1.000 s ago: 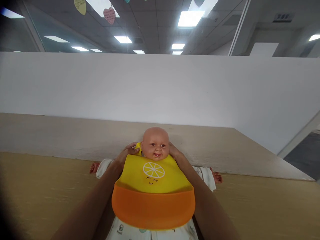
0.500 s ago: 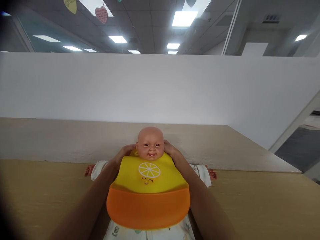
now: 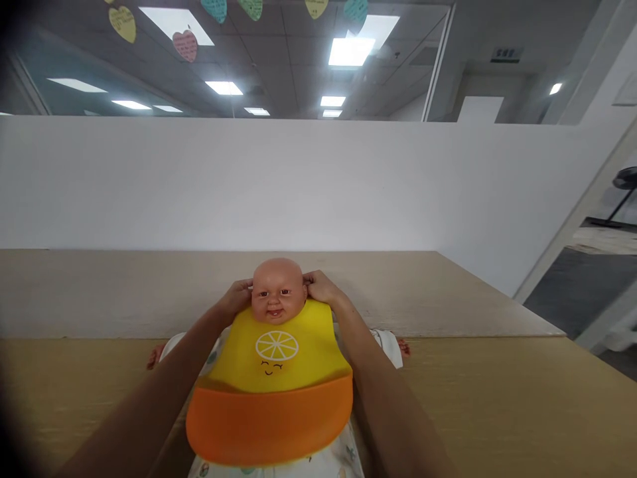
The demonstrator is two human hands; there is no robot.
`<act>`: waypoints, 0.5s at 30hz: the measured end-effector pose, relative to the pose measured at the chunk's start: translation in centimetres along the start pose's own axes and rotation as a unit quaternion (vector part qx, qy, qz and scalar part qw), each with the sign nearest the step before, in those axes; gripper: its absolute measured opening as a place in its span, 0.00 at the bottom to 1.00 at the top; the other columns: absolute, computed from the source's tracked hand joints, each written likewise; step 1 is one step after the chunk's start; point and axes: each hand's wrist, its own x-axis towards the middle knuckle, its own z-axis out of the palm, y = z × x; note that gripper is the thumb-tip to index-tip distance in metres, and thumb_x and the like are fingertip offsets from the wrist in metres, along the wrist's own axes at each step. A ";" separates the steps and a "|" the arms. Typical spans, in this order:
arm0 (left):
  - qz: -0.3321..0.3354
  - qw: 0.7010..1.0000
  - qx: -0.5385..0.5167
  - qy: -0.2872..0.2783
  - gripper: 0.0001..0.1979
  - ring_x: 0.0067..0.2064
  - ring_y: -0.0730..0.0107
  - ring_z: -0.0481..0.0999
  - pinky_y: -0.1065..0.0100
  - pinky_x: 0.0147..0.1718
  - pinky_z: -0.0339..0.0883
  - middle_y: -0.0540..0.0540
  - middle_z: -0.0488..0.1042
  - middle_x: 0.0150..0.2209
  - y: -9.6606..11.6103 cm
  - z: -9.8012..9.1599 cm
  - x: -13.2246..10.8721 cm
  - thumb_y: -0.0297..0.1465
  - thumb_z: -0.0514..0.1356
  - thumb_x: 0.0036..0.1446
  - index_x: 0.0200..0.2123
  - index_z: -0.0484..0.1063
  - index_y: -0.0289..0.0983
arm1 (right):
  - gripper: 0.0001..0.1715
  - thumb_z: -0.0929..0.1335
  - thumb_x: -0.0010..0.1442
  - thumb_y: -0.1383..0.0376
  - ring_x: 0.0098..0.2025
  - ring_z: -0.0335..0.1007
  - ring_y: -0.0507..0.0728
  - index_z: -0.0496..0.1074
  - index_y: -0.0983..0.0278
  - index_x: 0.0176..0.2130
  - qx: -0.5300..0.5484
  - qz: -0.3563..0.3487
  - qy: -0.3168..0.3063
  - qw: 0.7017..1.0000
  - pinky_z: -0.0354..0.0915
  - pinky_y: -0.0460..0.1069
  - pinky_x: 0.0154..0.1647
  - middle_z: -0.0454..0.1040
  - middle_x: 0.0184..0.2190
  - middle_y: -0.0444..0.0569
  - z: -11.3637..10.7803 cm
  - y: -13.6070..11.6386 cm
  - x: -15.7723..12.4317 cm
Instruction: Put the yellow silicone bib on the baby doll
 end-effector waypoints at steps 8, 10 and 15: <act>0.036 0.998 0.045 0.030 0.22 0.32 0.59 0.76 0.65 0.29 0.68 0.46 0.78 0.29 -0.7 -0.2 0.8 0.27 0.61 0.36 0.41 0.74 0.37 | 0.17 0.59 0.37 0.69 0.26 0.61 0.51 0.73 0.70 0.26 0.014 0.076 0.152 0.985 0.56 0.44 0.25 0.72 0.24 0.47 0.3 0.8 0.9; 0.036 0.997 0.049 0.044 0.22 0.31 0.59 0.76 0.65 0.28 0.68 0.46 0.78 0.28 -1.2 -0.3 1.0 0.27 0.61 0.35 0.40 0.74 0.36 | 0.13 0.59 0.38 0.71 0.27 0.61 0.51 0.71 0.70 0.23 -0.006 0.080 0.173 0.982 0.55 0.43 0.25 0.71 0.24 0.47 0.6 0.9 1.4; 0.063 0.992 0.092 0.058 0.17 0.32 0.59 0.76 0.65 0.31 0.68 0.45 0.78 0.28 -2.7 -0.5 1.6 0.29 0.60 0.36 0.35 0.76 0.36 | 0.07 0.65 0.44 0.68 0.26 0.58 0.51 0.67 0.69 0.19 -0.033 0.092 0.187 0.978 0.54 0.44 0.25 0.68 0.21 0.46 1.8 1.0 0.0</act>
